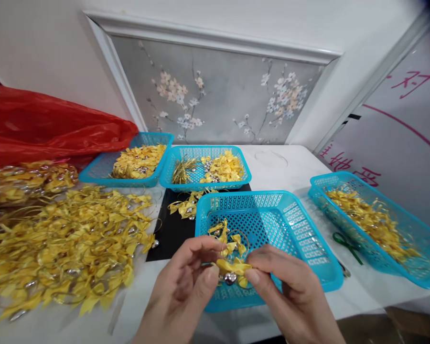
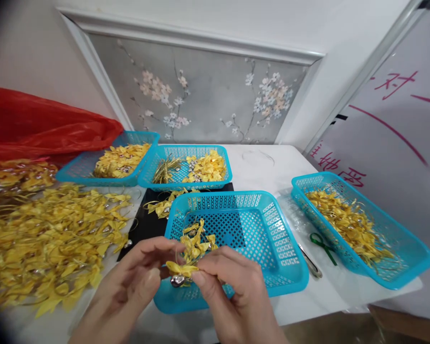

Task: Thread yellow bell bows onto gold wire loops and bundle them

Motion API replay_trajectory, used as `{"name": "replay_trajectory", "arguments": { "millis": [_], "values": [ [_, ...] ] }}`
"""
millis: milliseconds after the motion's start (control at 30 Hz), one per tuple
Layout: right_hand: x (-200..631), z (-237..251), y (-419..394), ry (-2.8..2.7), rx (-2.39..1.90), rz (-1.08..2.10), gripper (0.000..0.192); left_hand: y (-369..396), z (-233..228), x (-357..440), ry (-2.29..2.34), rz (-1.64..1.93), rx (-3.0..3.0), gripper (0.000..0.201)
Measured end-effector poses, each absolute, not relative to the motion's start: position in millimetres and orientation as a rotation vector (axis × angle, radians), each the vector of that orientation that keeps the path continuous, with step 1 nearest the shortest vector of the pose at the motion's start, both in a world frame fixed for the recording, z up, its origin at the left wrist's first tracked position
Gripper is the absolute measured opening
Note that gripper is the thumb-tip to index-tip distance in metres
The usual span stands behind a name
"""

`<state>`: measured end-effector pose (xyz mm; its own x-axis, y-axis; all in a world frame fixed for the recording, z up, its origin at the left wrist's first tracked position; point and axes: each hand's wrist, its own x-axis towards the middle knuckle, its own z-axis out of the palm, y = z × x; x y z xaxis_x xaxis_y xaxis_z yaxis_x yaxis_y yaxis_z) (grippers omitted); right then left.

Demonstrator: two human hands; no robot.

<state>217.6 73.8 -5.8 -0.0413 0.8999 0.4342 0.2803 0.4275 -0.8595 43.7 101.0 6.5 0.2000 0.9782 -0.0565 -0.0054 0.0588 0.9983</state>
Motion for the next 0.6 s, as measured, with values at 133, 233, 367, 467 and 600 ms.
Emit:
{"name": "replay_trajectory", "arguments": {
  "millis": [133,233,367,467,600],
  "values": [
    [216.6,-5.0,73.0,-1.595,-1.106,0.634,0.013,107.3,2.2,36.0,1.076,0.988,1.407,0.004],
    [220.1,-3.6,72.7,-1.645,-1.154,0.613,0.010,109.8,1.8,33.6,1.098,0.968,1.418,0.007],
    [231.1,-4.1,73.2,-1.688,-1.227,0.597,0.014,109.6,1.8,29.9,1.117,0.995,1.365,0.008],
    [235.2,-6.7,73.8,-1.719,-1.280,0.613,0.016,108.4,-0.6,25.2,1.127,1.027,1.329,0.008],
    [230.3,-7.1,75.4,-1.757,-1.319,0.657,0.020,105.3,-2.8,20.5,1.182,1.064,1.233,0.009]
  ]
}}
